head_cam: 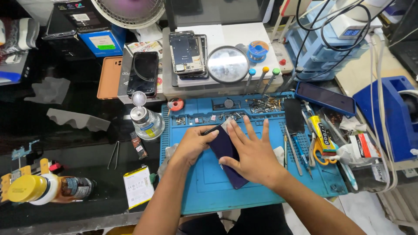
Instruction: Polishing the back cover of a smartphone using a cleaning solution and a cloth on a repair mat.
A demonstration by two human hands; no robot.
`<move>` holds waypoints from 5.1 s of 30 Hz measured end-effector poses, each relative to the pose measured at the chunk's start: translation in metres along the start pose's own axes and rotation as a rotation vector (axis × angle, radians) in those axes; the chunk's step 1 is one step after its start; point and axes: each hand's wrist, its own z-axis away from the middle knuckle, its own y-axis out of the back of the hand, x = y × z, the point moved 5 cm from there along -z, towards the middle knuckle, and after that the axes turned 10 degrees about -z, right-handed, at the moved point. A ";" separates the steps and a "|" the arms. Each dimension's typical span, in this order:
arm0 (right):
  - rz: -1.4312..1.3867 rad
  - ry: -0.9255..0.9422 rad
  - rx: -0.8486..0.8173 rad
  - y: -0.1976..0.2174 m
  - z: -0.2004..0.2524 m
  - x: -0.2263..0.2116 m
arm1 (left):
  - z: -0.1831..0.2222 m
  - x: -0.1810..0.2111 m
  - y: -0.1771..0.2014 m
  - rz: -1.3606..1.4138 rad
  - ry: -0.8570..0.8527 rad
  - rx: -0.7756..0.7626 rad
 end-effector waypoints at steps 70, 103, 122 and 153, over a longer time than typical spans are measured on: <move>-0.206 0.234 -0.043 0.032 0.020 0.008 | -0.013 -0.010 0.010 0.298 -0.042 -0.341; -0.234 0.142 0.029 0.017 0.060 0.001 | -0.016 -0.013 0.012 0.328 -0.060 -0.354; -2.101 -0.654 0.479 -0.011 0.141 0.085 | -0.005 -0.011 0.005 0.282 -0.067 -0.208; -0.633 0.260 0.230 0.132 -0.164 -0.110 | -0.033 -0.043 -0.014 0.177 -0.293 0.177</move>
